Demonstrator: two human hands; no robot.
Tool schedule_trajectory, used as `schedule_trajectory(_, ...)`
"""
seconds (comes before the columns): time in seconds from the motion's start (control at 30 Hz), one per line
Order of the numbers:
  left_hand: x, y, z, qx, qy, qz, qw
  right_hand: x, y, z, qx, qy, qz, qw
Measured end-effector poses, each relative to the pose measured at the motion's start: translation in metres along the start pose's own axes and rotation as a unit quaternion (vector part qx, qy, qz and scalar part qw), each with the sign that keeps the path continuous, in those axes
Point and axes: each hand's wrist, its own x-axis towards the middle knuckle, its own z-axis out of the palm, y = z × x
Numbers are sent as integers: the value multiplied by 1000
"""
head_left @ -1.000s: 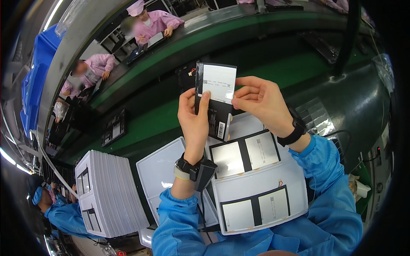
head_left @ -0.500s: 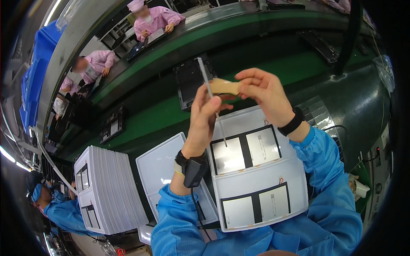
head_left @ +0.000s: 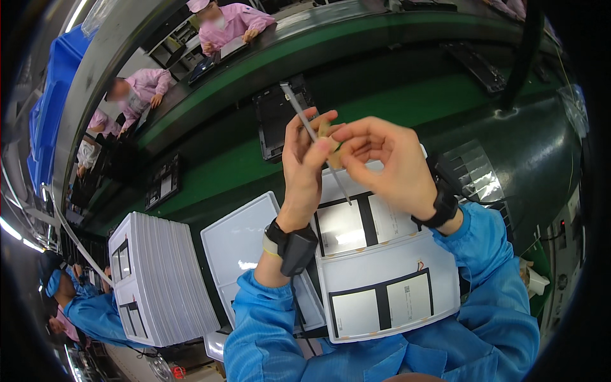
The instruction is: Assembling electronic components by placing batteries into laptop or tablet frames on a factory assembly line.
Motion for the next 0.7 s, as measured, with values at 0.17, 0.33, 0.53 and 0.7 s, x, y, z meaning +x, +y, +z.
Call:
schedule_trajectory(0.17,9,8,-14,-164,52,23,985,12,9,-14,-12,55,1,998)
schedule_trajectory(0.33,12,-8,-16,-154,83,37,984,-14,-15,11,-82,-35,-47,995)
schedule_trajectory(0.53,5,-3,-11,-130,90,58,986,-15,-19,12,-148,-52,-68,985)
schedule_trajectory(0.7,6,12,-5,-170,27,34,984,-7,-35,-9,-54,-56,20,997)
